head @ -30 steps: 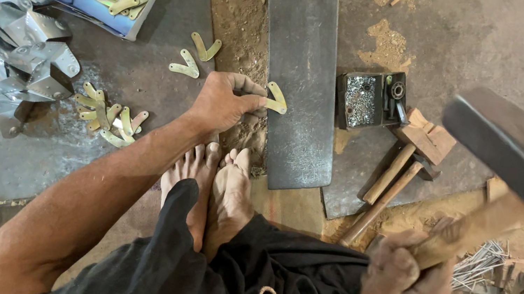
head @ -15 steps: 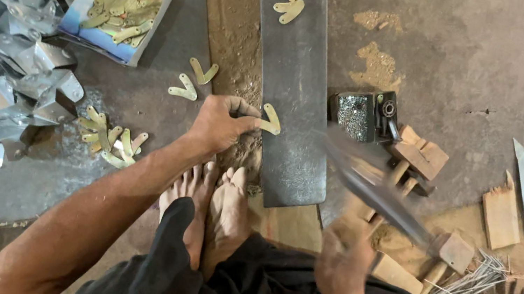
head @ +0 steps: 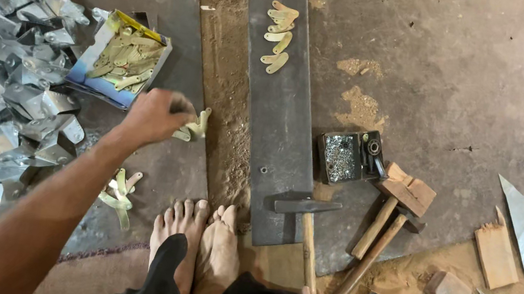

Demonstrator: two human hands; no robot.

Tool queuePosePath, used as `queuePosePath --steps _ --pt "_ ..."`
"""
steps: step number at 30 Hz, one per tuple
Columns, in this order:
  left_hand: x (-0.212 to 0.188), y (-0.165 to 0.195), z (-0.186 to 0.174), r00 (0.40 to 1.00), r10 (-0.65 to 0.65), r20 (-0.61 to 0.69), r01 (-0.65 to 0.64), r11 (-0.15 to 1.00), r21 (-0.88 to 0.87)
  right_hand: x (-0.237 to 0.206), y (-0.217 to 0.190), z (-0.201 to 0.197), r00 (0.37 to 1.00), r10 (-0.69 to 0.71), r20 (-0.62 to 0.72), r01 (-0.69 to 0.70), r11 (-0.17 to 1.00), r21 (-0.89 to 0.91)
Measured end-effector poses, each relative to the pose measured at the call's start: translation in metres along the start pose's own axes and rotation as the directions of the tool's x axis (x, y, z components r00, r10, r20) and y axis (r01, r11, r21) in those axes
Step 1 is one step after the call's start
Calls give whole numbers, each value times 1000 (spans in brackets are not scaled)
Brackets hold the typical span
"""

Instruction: The person sits on the floor and hammers small brass handle blanks one at a time on a steel anvil block to straighten and shape them, then places the finished pieces on the work surface and into a box of completed parts.

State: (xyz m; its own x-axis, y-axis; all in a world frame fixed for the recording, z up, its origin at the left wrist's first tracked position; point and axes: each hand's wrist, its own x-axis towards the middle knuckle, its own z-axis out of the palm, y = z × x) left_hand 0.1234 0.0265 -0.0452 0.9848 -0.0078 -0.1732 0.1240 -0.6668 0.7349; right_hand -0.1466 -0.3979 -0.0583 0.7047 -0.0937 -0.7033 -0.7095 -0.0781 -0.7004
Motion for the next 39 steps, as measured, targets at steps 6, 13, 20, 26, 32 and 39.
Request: queuePosePath --steps 6,13,20,26,32,39 --pt "61 72 21 884 323 -338 -260 940 219 2 2 -7 999 -32 26 34 997 -73" --pt "105 120 56 913 317 -256 -217 910 354 1 -5 -6 993 95 75 -98 994 41" --pt "84 120 58 953 296 -68 -285 948 140 -2 -4 -14 998 -9 63 13 998 -60" --pt "14 96 66 954 298 32 -284 933 -223 -11 -7 -15 997 36 66 -33 998 -54" --pt "-39 78 79 989 138 53 -83 814 -575 -22 -21 -4 987 131 95 -129 991 -29" --pt "-51 63 93 933 -184 308 356 583 -730 -34 -44 4 999 -46 8 46 971 -234"
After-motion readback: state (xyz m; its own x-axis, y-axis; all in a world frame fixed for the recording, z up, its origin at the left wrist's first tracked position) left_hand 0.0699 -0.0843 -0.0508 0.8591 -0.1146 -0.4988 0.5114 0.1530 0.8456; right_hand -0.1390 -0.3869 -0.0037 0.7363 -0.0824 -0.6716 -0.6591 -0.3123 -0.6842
